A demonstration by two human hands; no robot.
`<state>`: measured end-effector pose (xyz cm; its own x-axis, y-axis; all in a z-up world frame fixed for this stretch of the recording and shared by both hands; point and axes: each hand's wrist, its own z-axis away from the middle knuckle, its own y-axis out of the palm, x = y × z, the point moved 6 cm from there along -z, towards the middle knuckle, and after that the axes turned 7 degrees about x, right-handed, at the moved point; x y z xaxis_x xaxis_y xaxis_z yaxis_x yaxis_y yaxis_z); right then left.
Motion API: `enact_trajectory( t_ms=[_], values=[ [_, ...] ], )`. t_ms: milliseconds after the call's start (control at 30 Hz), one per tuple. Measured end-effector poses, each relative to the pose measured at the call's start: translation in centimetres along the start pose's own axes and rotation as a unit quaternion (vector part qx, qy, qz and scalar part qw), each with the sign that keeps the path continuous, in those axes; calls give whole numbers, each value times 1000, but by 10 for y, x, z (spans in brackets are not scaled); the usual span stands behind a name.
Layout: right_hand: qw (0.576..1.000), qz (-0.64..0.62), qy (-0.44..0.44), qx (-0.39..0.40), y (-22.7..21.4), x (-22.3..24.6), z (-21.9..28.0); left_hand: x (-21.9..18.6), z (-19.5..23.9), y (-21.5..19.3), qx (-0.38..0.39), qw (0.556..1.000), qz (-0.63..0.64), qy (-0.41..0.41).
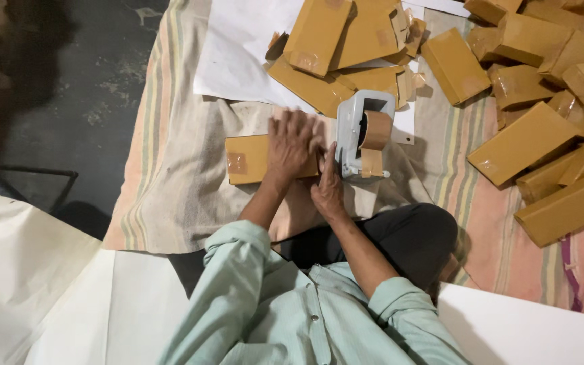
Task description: The person sits on a mat and repeatedly folds the flaps of small cardboard boxes, then uses a tape dispenser to apply adhesive tape to seal them. Sealed boxes are placed into a pile nearby.
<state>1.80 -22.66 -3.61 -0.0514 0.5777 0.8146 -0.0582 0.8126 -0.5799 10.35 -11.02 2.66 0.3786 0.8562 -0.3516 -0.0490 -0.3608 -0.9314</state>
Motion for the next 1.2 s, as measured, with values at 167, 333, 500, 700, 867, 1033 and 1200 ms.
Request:
enact_trajectory(
  t_ms=[167,333,500,700,867,1033,1200],
  values=[
    [987,86,-113,-74,-9,14,3,-22,62,10,17,980,-101,171],
    [993,39,-98,-49,-10,16,0,-23,94,-6,35,982,-4,187],
    [991,15,-122,-46,-8,15,0,-24,72,-10,43,983,-35,175],
    [989,-50,-127,-54,-7,13,0,-17,43,1,59,983,-27,170],
    [992,37,-109,-45,-9,23,-2,-15,78,1,6,987,-11,158],
    [994,57,-92,-22,-1,9,-3,32,116,-18,-79,995,-58,-8],
    [962,190,-185,-62,11,-1,2,79,125,-37,-93,981,90,-144]
  ],
)
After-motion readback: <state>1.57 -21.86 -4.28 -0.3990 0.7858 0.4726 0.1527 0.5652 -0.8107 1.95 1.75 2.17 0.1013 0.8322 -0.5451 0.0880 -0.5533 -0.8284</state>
